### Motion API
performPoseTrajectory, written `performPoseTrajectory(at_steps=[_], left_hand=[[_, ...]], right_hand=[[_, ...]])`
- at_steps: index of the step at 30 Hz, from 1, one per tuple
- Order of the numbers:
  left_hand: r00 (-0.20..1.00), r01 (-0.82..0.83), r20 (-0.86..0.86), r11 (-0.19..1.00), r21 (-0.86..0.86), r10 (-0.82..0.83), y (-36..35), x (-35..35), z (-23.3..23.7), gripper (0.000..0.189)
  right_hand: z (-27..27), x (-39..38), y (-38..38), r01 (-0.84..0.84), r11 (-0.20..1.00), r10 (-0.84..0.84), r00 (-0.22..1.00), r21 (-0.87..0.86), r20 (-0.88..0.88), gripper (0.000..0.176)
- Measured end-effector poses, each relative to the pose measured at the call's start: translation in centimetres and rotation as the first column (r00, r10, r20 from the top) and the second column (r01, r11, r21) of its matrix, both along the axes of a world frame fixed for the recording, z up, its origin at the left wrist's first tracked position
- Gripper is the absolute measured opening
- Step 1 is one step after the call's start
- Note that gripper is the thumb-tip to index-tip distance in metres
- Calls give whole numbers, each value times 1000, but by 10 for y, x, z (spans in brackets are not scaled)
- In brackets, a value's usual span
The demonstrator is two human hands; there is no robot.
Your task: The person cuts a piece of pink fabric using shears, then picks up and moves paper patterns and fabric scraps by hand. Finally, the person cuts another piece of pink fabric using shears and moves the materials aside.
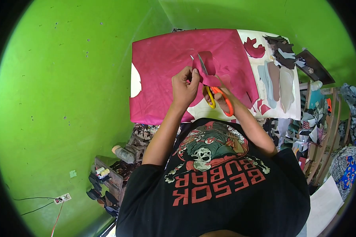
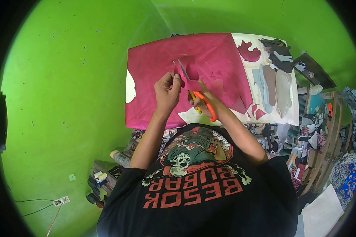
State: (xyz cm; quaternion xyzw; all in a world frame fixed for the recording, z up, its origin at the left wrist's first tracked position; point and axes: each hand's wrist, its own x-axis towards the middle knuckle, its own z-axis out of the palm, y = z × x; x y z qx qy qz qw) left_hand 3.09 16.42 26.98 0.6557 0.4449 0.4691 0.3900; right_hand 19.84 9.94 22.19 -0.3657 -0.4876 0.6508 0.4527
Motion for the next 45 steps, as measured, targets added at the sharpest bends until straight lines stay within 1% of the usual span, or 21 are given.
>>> performPoseTrajectory(at_steps=[2,6,8,9,11,13,14,15,17,21,23,30,32,36,37,38,39,41,42,44,45], left_hand=[[1000,0,16,1000,3,0,-1,3,-5,29],[1000,23,-16,999,27,-22,-5,3,-9,29],[1000,8,15,1000,25,-9,-6,4,-9,29],[999,-4,44,1000,24,3,-7,4,-9,30],[998,-11,55,1000,26,10,-6,3,-12,29],[998,-19,67,999,30,17,-5,2,-14,29],[983,21,184,999,-46,-13,-5,2,-15,28],[953,69,302,991,-116,-31,-5,1,-15,28],[950,94,310,986,-138,-47,-6,3,-9,28],[980,81,196,982,-168,-48,-8,-1,-9,28],[985,69,168,987,-147,-44,-7,-3,-14,29],[996,89,32,990,-105,-86,-6,-7,-7,32],[997,83,1,992,-98,-83,-6,-8,-4,33],[997,78,-4,993,-93,-79,-8,-7,0,33],[997,78,-4,993,-92,-79,-8,-7,0,33],[997,78,8,991,-112,-77,-9,-7,-1,33],[997,78,21,988,-131,-75,-9,-8,-2,33],[997,79,5,988,-132,-79,-9,-10,-5,33],[997,80,-10,988,-134,-82,-9,-11,-5,33],[997,81,20,990,-116,-80,-9,-9,-6,34],[996,82,50,992,-98,-78,-10,-7,-6,34]], right_hand=[[3,3,1,-94,996,94,995,-8,30,123],[3,-3,-1,-24,999,22,998,27,66,114],[4,-4,-2,17,991,-8,998,130,-64,75],[4,-3,-1,17,991,-8,998,130,-64,75],[4,0,2,-45,955,-49,951,-293,-305,36],[7,-4,5,-17,960,-72,951,-281,-301,29],[8,-5,6,10,963,-92,950,-268,-298,23],[-2,-3,7,7,964,-89,950,-267,-298,23],[-29,2,6,-57,989,44,994,136,96,30],[16,2,2,-79,991,72,994,104,77,46],[26,3,1,-81,997,78,981,10,175,100],[30,1,-6,-33,999,28,966,13,256,98],[17,7,-4,-118,989,97,971,86,221,66],[-6,5,-2,-77,984,29,958,161,285,48],[-1,4,-1,-32,988,39,998,-154,42,41],[4,2,0,-63,889,-30,980,-454,-195,37],[6,0,0,-63,889,-30,980,-454,-195,37],[7,-3,-1,-13,932,-30,993,-361,-112,63],[5,-4,-3,-13,932,-29,993,-362,-112,63],[-1,-4,-6,-21,990,-16,967,142,255,81],[1,-4,-7,-22,990,-15,967,141,255,81]])
